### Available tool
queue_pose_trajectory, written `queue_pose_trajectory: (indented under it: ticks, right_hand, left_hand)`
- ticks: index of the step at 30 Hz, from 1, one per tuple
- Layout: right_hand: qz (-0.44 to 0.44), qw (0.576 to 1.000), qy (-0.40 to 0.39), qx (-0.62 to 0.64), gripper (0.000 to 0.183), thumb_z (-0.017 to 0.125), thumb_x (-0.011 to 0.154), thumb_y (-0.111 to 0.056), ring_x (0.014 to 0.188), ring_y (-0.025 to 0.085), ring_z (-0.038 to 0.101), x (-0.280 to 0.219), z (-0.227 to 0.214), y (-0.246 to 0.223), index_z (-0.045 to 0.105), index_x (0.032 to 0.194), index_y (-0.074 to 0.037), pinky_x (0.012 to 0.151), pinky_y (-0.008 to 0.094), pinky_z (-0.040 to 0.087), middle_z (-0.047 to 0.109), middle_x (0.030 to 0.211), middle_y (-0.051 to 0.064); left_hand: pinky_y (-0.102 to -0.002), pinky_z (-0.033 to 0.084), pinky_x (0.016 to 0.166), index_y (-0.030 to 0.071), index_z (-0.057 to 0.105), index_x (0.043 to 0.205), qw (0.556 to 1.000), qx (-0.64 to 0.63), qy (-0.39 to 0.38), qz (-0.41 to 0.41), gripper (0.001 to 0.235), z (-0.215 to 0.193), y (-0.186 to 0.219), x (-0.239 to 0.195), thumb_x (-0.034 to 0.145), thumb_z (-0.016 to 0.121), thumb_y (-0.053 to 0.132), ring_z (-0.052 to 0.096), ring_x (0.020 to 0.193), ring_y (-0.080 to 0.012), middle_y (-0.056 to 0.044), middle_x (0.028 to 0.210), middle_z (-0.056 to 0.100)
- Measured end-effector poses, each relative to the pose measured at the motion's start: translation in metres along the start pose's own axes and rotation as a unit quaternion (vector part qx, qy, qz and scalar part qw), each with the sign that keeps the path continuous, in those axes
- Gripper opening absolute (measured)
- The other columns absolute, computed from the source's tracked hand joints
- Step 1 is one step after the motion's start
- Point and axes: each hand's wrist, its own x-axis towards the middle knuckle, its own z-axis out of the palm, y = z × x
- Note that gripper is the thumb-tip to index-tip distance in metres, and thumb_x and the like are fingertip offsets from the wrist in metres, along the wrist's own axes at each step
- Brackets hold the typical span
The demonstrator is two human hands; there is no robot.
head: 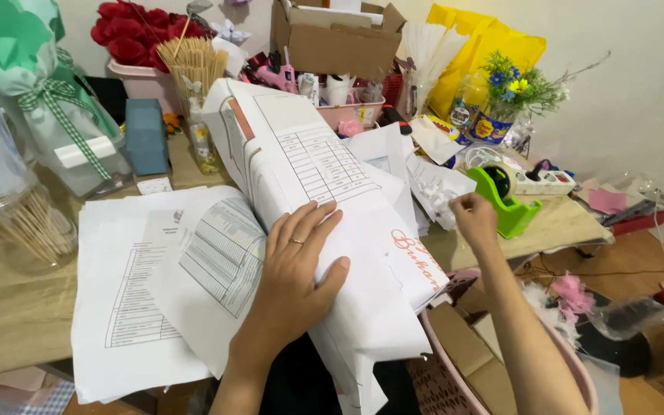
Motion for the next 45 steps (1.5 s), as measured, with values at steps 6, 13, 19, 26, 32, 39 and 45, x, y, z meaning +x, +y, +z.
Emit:
queue_pose_trajectory:
  ticks: [6, 13, 19, 26, 32, 39, 45]
  right_hand:
    - [0.035, 0.956, -0.061, -0.286, 0.022, 0.06, 0.083, -0.024, 0.095, 0.036, 0.068, 0.019, 0.065, 0.021, 0.073, 0.097, -0.014, 0.075, 0.047, 0.052, 0.075, 0.101, 0.013]
    - [0.006, 0.957, 0.007, -0.29, 0.03, 0.052, 0.092, -0.028, 0.1, 0.045, 0.063, 0.015, 0.067, 0.036, 0.064, 0.102, -0.002, 0.08, 0.056, 0.048, 0.068, 0.105, 0.023]
    - [-0.02, 0.964, 0.004, -0.266, 0.024, 0.059, 0.093, -0.02, 0.09, 0.048, 0.061, 0.008, 0.051, 0.026, 0.047, 0.107, -0.005, 0.071, 0.056, 0.045, 0.063, 0.102, 0.026]
    - [-0.006, 0.959, -0.131, -0.251, 0.037, 0.059, 0.091, -0.009, 0.097, 0.041, 0.064, 0.013, 0.037, 0.01, 0.06, 0.127, -0.002, 0.079, 0.046, 0.049, 0.071, 0.105, 0.026]
    - [-0.082, 0.967, -0.051, -0.235, 0.032, 0.059, 0.082, -0.006, 0.099, 0.042, 0.052, 0.012, 0.016, 0.012, 0.052, 0.111, 0.005, 0.079, 0.051, 0.042, 0.056, 0.108, 0.027]
    - [-0.163, 0.971, -0.035, -0.171, 0.03, 0.063, 0.1, -0.02, 0.083, 0.03, 0.052, -0.058, -0.032, -0.098, 0.059, 0.121, 0.001, 0.073, 0.047, 0.041, 0.055, 0.095, 0.015]
    - [-0.244, 0.968, -0.058, 0.004, 0.032, 0.043, 0.104, -0.022, 0.116, 0.028, 0.054, -0.189, -0.06, -0.209, 0.056, 0.125, -0.001, 0.094, 0.045, 0.045, 0.059, 0.127, 0.017]
  left_hand:
    - [-0.054, 0.022, 0.119, 0.001, 0.054, 0.138, 1.0, -0.028, -0.01, 0.003, 0.052, -0.01, -0.003, 0.004, 0.1, 0.043, 0.034, 0.043, 0.141, -0.0333, -0.015, 0.148, 0.053]
    - [-0.054, 0.021, 0.119, 0.003, 0.047, 0.144, 0.994, -0.089, -0.03, -0.051, 0.053, -0.039, 0.002, -0.009, 0.101, 0.044, 0.033, 0.029, 0.149, -0.0371, -0.018, 0.157, 0.038]
    - [-0.051, 0.02, 0.118, 0.007, 0.043, 0.148, 0.988, -0.101, -0.049, -0.11, 0.052, -0.065, -0.014, -0.034, 0.102, 0.044, 0.031, 0.028, 0.149, -0.0335, -0.016, 0.16, 0.036]
    - [-0.03, 0.045, 0.096, 0.018, 0.038, 0.153, 0.938, -0.186, -0.073, -0.283, 0.058, -0.09, -0.025, -0.058, 0.096, 0.045, 0.021, 0.027, 0.152, -0.0204, -0.001, 0.166, 0.03]
    - [-0.037, 0.041, 0.11, 0.009, 0.032, 0.154, 0.939, -0.239, -0.042, -0.246, 0.063, -0.088, -0.029, -0.066, 0.099, 0.046, 0.036, 0.041, 0.144, -0.0235, -0.009, 0.159, 0.04]
    - [-0.032, 0.047, 0.087, 0.021, 0.023, 0.158, 0.913, -0.207, -0.063, -0.346, 0.068, -0.084, -0.013, -0.055, 0.094, 0.044, 0.033, 0.048, 0.134, -0.0231, 0.002, 0.162, 0.037]
    - [-0.032, 0.043, 0.076, 0.027, 0.027, 0.161, 0.847, -0.142, -0.096, -0.503, 0.073, -0.069, -0.002, -0.055, 0.091, 0.044, 0.04, 0.05, 0.069, -0.0182, -0.001, 0.069, 0.044]
